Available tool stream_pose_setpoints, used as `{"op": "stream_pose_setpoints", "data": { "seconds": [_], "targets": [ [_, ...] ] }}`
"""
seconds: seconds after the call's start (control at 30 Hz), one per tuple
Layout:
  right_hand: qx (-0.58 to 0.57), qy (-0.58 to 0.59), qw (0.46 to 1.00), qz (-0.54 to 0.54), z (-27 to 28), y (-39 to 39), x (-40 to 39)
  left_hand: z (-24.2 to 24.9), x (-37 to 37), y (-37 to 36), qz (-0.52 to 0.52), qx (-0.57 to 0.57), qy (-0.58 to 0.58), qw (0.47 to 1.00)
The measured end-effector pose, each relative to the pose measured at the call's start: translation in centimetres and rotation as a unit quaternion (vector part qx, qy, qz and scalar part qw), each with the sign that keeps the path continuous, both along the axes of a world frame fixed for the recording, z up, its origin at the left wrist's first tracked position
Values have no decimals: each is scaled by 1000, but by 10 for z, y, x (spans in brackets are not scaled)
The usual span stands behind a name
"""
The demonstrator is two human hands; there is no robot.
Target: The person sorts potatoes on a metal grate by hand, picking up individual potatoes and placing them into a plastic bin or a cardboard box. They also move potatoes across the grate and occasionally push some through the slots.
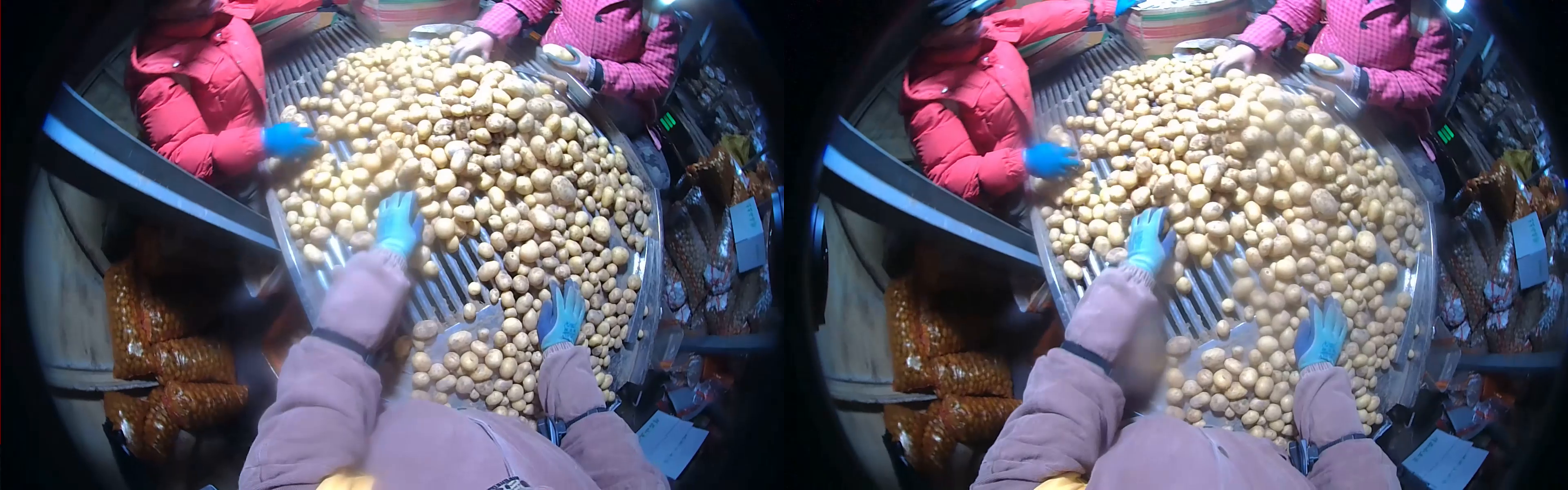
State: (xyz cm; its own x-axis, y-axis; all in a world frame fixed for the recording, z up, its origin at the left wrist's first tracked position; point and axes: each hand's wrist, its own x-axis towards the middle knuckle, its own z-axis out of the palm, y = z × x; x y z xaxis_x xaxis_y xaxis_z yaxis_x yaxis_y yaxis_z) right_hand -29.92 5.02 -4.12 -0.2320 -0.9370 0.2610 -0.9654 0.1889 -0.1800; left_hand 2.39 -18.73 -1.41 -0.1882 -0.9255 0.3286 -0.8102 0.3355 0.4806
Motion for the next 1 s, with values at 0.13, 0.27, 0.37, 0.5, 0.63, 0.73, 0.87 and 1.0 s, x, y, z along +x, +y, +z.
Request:
{"op": "stream_pose_setpoints", "data": {
  "seconds": [0.13, 0.27, 0.37, 0.5, 0.63, 0.73, 0.87, 1.0],
  "targets": [
    [3, 2, 1000, -9, 3, -1, 2, 0, 9, 49, -140, 82, 43, 986],
    [-1, 7, 1000, -8, 5, -1, 3, 16, -9, 37, -89, 244, 108, 960],
    [-3, 9, 1000, -8, 7, -3, 3, 18, -34, -5, -69, 176, 214, 958],
    [-9, 4, 1000, -5, 8, -4, 3, 79, -70, -41, -15, 248, -16, 969],
    [-11, 3, 1000, -15, 2, -8, 3, 69, -80, -40, -44, 263, -97, 959],
    [-14, 7, 1000, -17, -1, -4, 3, 51, -70, -19, -128, 195, -133, 963],
    [-28, 14, 1000, -3, -8, -3, 1, 61, -58, 31, -181, 259, -183, 931],
    [-17, 27, 999, 8, -11, -1, -5, 29, -11, 59, -186, 222, 51, 956]
  ]
}}
